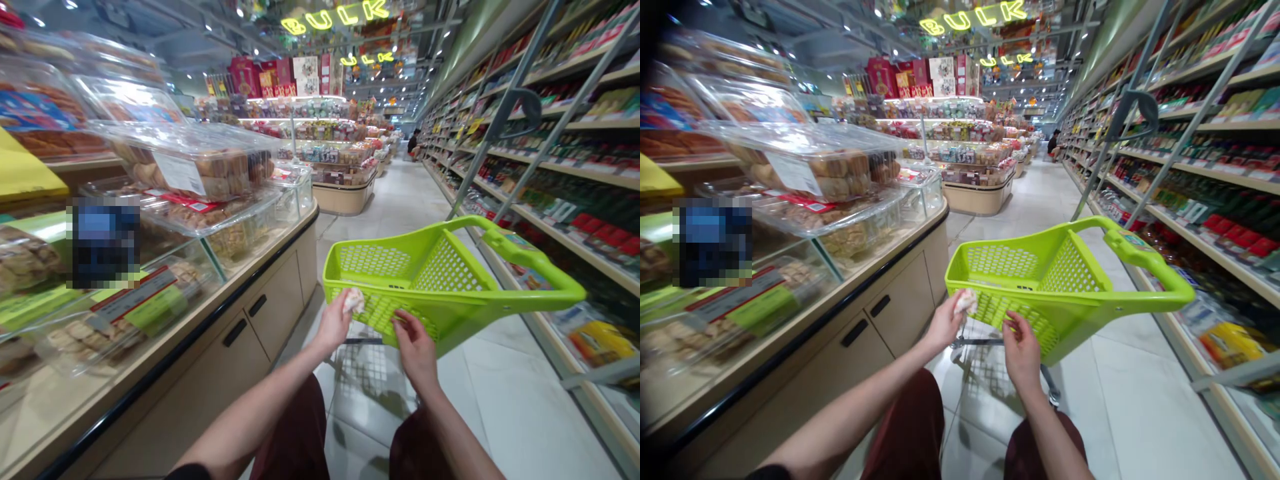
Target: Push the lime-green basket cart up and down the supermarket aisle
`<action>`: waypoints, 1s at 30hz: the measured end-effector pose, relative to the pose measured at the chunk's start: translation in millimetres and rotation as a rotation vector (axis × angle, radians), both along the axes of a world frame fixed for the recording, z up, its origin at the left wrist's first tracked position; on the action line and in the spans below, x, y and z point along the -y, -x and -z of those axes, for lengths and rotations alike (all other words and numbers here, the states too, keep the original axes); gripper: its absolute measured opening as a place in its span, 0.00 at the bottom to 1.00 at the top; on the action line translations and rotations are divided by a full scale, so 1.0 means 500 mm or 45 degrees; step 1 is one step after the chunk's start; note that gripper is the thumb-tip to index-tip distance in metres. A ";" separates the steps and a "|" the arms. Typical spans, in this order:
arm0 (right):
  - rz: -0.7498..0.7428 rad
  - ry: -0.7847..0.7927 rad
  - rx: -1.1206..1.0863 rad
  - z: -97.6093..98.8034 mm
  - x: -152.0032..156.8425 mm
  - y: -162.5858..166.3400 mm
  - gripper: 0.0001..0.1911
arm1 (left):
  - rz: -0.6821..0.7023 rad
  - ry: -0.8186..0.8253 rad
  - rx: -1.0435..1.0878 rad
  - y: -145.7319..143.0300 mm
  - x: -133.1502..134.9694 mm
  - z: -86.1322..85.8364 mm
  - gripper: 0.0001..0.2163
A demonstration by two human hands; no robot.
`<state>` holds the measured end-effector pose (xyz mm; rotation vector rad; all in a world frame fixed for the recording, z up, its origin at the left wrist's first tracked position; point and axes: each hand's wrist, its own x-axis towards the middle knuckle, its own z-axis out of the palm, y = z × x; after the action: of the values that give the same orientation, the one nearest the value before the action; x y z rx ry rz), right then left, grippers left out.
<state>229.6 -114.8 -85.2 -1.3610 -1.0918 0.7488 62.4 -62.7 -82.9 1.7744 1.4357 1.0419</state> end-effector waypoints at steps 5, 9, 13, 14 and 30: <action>0.038 -0.172 0.465 -0.033 -0.037 -0.062 0.17 | -0.232 -0.329 -0.756 0.023 -0.142 -0.013 0.21; 0.022 -0.262 0.722 -0.036 -0.047 -0.080 0.15 | -0.183 -0.171 -0.915 -0.006 -0.170 0.040 0.22; 0.109 -0.316 1.067 -0.025 -0.068 -0.097 0.15 | -0.131 -0.218 -0.918 -0.046 -0.149 0.070 0.24; 0.133 -0.297 1.159 -0.023 -0.079 -0.101 0.16 | -0.068 -0.268 -0.925 -0.057 -0.143 0.070 0.24; 0.168 -0.174 1.723 0.042 -0.134 -0.147 0.19 | -0.161 -0.253 -0.952 0.029 -0.186 0.078 0.20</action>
<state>302.9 -47.9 -106.1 -1.7855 -1.9720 -0.5012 47.9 30.1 -122.1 2.3926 1.9454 0.6027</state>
